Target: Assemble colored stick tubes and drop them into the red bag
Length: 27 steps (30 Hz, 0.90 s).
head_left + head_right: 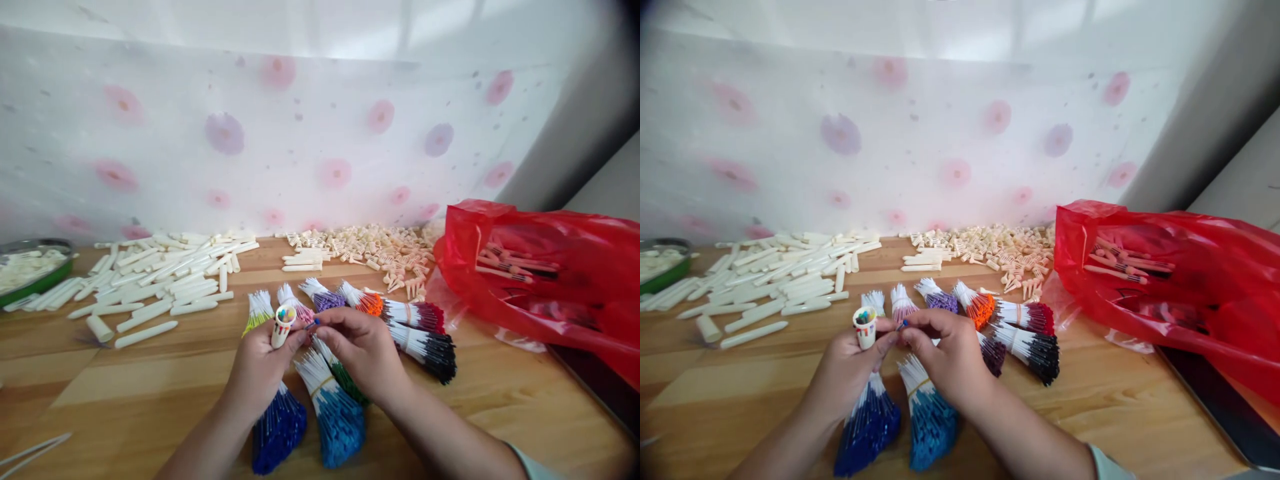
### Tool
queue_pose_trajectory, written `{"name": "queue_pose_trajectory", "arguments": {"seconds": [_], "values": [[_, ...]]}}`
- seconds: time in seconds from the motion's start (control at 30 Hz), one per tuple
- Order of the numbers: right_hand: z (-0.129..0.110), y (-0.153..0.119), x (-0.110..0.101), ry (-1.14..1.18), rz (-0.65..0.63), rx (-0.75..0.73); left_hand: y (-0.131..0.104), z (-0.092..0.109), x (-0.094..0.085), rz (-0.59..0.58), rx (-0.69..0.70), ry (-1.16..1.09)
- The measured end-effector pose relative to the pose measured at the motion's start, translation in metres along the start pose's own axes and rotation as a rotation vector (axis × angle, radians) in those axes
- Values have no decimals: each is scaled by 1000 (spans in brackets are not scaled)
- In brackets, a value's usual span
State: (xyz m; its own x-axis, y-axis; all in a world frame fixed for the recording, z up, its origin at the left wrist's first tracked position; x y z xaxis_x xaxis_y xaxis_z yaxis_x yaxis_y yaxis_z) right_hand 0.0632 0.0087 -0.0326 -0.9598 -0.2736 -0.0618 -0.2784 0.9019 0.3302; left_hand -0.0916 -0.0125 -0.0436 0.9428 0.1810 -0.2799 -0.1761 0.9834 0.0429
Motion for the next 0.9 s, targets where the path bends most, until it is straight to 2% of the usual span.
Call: {"name": "queue_pose_trajectory", "arguments": {"seconds": [0.13, 0.3, 0.4, 0.5, 0.57, 0.7, 0.9], "values": [[2, 0, -4, -77, 29, -140, -1, -2, 0, -40, -17, 56], [-6, 1, -18, -188, -138, -353, -5, 0, 0, -188, -20, 67], [-14, -2, -24, -330, -215, -398, -5, -2, -1, -213, 24, 55], [-21, -8, -28, -415, -211, -420, -4, -3, -2, -182, 148, 21], [-23, -11, -30, -404, -158, -413, -3, -3, -2, -169, 206, 14], [-19, -11, -32, -281, -48, -290, -4, 2, -1, -210, 197, 40], [-7, -7, -28, -78, -24, -39, -8, 10, 0, -236, 237, 114]]}}
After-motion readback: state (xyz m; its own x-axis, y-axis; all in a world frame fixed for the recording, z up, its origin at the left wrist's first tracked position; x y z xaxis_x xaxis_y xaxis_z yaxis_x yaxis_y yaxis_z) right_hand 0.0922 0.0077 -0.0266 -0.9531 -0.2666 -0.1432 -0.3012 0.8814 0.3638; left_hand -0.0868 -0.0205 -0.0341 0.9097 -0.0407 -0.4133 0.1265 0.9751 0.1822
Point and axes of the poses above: each hand's wrist, its own y-axis towards the middle knuckle, its own x-axis out of the palm, z = x × y, the point moved 1 cm from there along y, towards the middle knuckle, and after that the axes turned 1 degree about z, right-handed, at the moved point
